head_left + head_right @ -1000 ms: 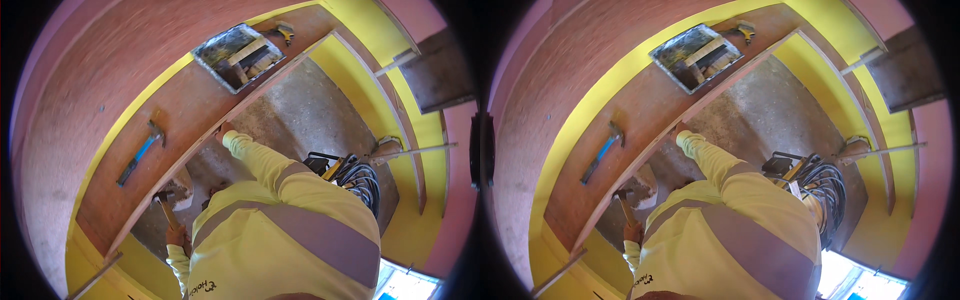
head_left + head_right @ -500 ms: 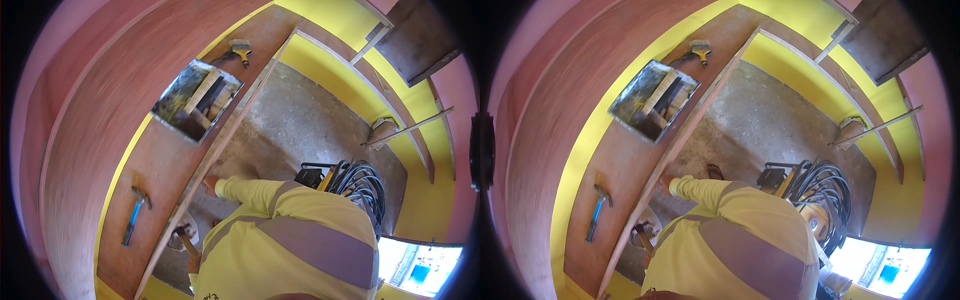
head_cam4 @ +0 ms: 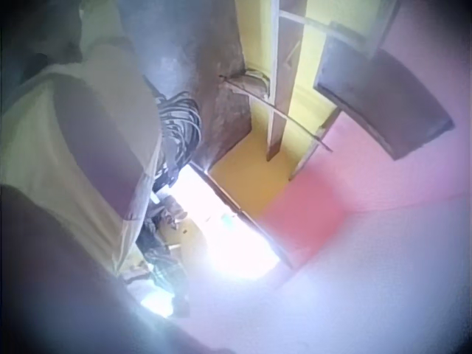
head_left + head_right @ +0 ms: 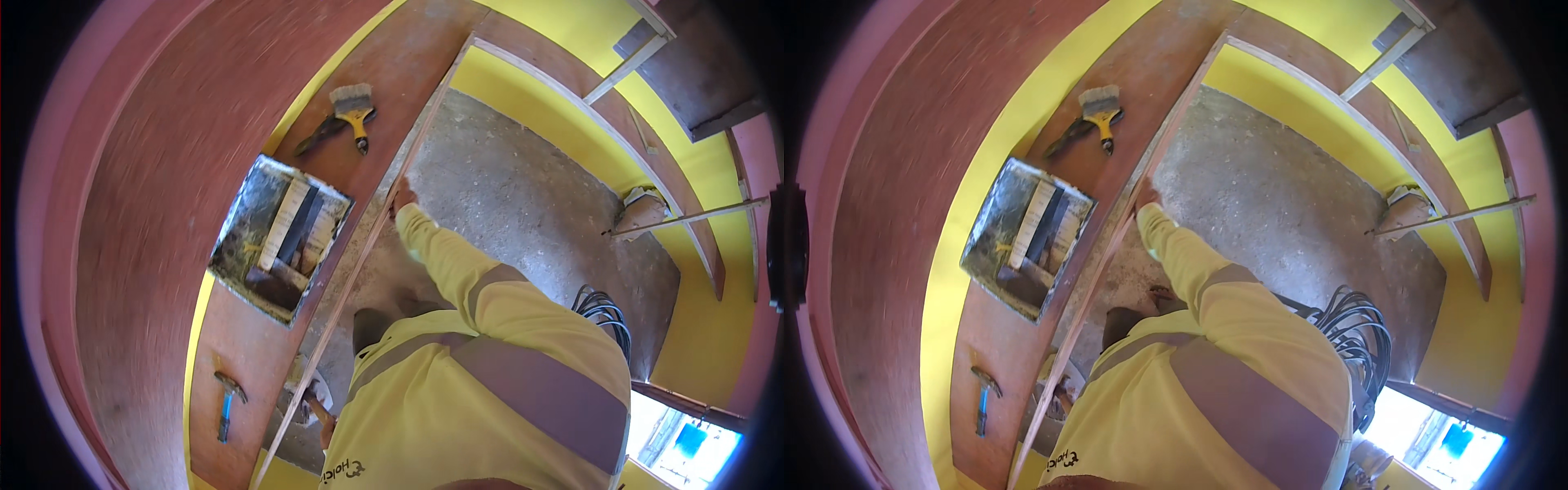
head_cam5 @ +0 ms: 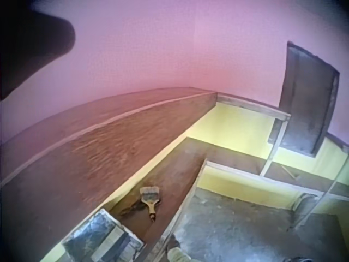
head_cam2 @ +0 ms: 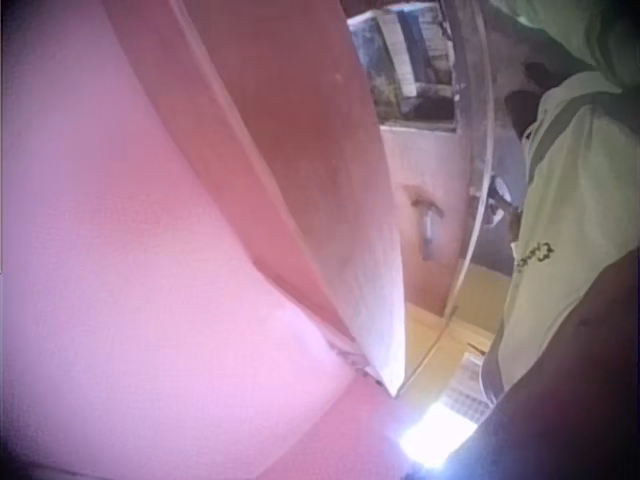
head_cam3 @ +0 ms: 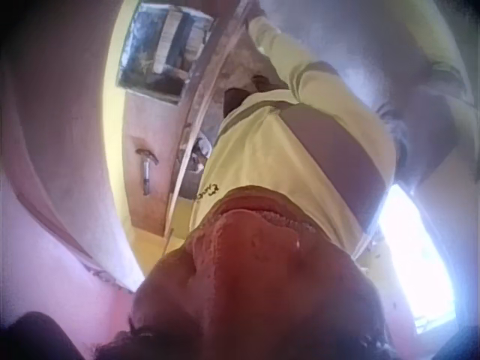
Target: The person positions long wooden boards onto a frame, aligns them with a small wooden block, and hammers nails into the joints to secure the structure.
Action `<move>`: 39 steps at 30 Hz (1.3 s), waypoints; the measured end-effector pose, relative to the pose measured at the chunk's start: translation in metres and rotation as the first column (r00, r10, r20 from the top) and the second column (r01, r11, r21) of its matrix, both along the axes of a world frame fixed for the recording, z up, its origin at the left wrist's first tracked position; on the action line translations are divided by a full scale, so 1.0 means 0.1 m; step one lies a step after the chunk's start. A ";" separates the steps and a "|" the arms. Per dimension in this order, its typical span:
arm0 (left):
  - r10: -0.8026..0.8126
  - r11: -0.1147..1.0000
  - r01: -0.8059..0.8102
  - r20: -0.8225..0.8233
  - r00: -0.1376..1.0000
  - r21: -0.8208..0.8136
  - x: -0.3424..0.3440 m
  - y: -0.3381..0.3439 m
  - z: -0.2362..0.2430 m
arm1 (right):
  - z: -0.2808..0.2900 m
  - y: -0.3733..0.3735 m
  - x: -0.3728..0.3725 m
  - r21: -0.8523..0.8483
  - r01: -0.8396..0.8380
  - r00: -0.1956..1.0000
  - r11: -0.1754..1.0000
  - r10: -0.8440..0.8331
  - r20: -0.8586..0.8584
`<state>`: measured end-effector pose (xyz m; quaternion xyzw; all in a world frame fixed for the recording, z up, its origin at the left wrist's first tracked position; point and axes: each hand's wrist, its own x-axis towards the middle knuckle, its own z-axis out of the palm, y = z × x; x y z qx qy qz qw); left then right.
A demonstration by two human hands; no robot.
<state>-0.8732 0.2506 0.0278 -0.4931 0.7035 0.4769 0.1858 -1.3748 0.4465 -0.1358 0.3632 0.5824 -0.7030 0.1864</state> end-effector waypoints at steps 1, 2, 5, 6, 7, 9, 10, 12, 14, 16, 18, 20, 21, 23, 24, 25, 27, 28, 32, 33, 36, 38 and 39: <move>0.000 1.000 0.000 0.002 1.000 -0.004 -0.12 0.01 -0.02 | -0.07 -0.02 -0.02 0.108 -0.052 0.998 0.993 0.054 -0.022; -0.007 1.000 0.007 -0.003 1.000 -0.009 -0.25 0.00 -0.02 | -0.17 -0.03 -0.05 0.213 -0.095 0.994 0.972 0.105 -0.037; -0.030 1.000 0.030 -0.010 0.999 -0.006 -0.64 -0.04 -0.06 | -0.42 -0.08 -0.15 0.327 0.026 0.989 0.945 0.024 -0.148; -0.032 0.999 0.032 -0.011 0.999 -0.006 -0.73 -0.05 -0.07 | -0.44 -0.11 -0.14 0.361 0.059 0.984 0.931 0.006 -0.178; -0.017 1.000 0.017 -0.005 1.000 -0.010 -0.80 -0.06 -0.07 | -0.37 -0.19 -0.12 0.446 0.042 0.971 0.894 0.068 -0.228; 0.003 1.000 -0.003 0.001 1.000 -0.017 -0.92 -0.08 -0.10 | -0.18 -0.33 -0.08 0.519 0.034 0.954 0.854 0.127 -0.271; -0.002 1.000 0.002 -0.001 1.000 -0.018 -1.01 -0.10 -0.10 | -0.02 -0.34 -0.09 0.458 0.034 0.948 0.889 0.116 -0.297; -0.018 1.000 0.018 -0.003 1.000 -0.011 -1.21 -0.11 -0.12 | -0.20 -0.32 -0.19 0.399 -0.004 0.976 0.917 0.091 -0.200; 0.005 1.000 -0.005 0.003 1.000 -0.020 -1.30 -0.12 -0.13 | -0.12 -0.31 -0.15 0.398 -0.042 0.968 0.916 0.136 -0.210; 0.027 1.000 -0.027 0.008 1.000 -0.014 -1.42 -0.11 -0.17 | -0.03 -0.29 -0.10 0.395 0.015 0.944 0.919 0.117 -0.309; 0.034 0.999 -0.034 0.001 0.999 0.000 -1.58 -0.12 -0.21 | -0.06 -0.21 -0.18 0.388 0.050 0.942 0.920 0.085 -0.323; 0.062 0.998 -0.062 0.001 0.998 0.008 -1.60 -0.15 -0.22 | -0.09 -0.21 -0.18 0.387 -0.009 0.963 0.922 0.112 -0.243; 0.064 0.998 -0.064 -0.005 0.998 0.013 -1.65 -0.20 -0.24 | -0.10 -0.14 -0.20 0.390 -0.025 0.962 0.920 0.129 -0.242; 0.191 0.981 -0.190 -0.024 0.981 0.030 -1.33 -0.23 -0.26 | 0.17 -0.29 -0.13 0.648 -0.453 0.820 0.611 0.571 0.035; 0.238 0.971 -0.237 -0.031 0.971 0.038 -1.17 -0.21 -0.24 | 0.18 -0.30 -0.08 0.717 -0.531 0.713 0.451 0.695 0.091; 0.283 0.959 -0.281 -0.053 0.958 0.044 -1.06 -0.20 -0.22 | 0.17 -0.30 -0.08 0.757 -0.538 0.643 0.371 0.761 0.084; 0.338 0.940 -0.334 -0.059 0.939 0.069 -0.78 -0.14 -0.20 | 0.03 -0.17 -0.03 0.740 -0.510 0.634 0.439 0.773 -0.022; 0.357 0.933 -0.351 -0.069 0.932 0.084 -0.72 -0.13 -0.24 | -0.02 -0.15 -0.09 0.708 -0.495 0.641 0.504 0.761 -0.094; 0.481 0.864 -0.460 -0.063 0.874 0.207 -0.30 0.05 -0.32 | -0.20 -0.01 -0.17 0.558 -0.491 0.692 0.669 0.688 -0.217; 0.546 0.821 -0.521 -0.052 0.836 0.235 -0.23 0.19 -0.33 | -0.23 -0.02 -0.19 0.557 -0.510 0.676 0.656 0.706 -0.212; 0.726 0.673 -0.694 -0.051 0.686 0.255 -0.32 0.57 -0.10 | -0.22 -0.06 -0.15 0.571 -0.537 0.648 0.620 0.737 -0.192; 0.739 0.664 -0.696 -0.094 0.668 0.273 -0.39 0.72 -0.10 | -0.19 0.00 -0.18 0.588 -0.541 0.640 0.601 0.748 -0.176; 0.752 0.647 -0.705 -0.092 0.653 0.291 -0.43 0.75 -0.08 | -0.19 0.00 -0.20 0.596 -0.542 0.636 0.592 0.753 -0.170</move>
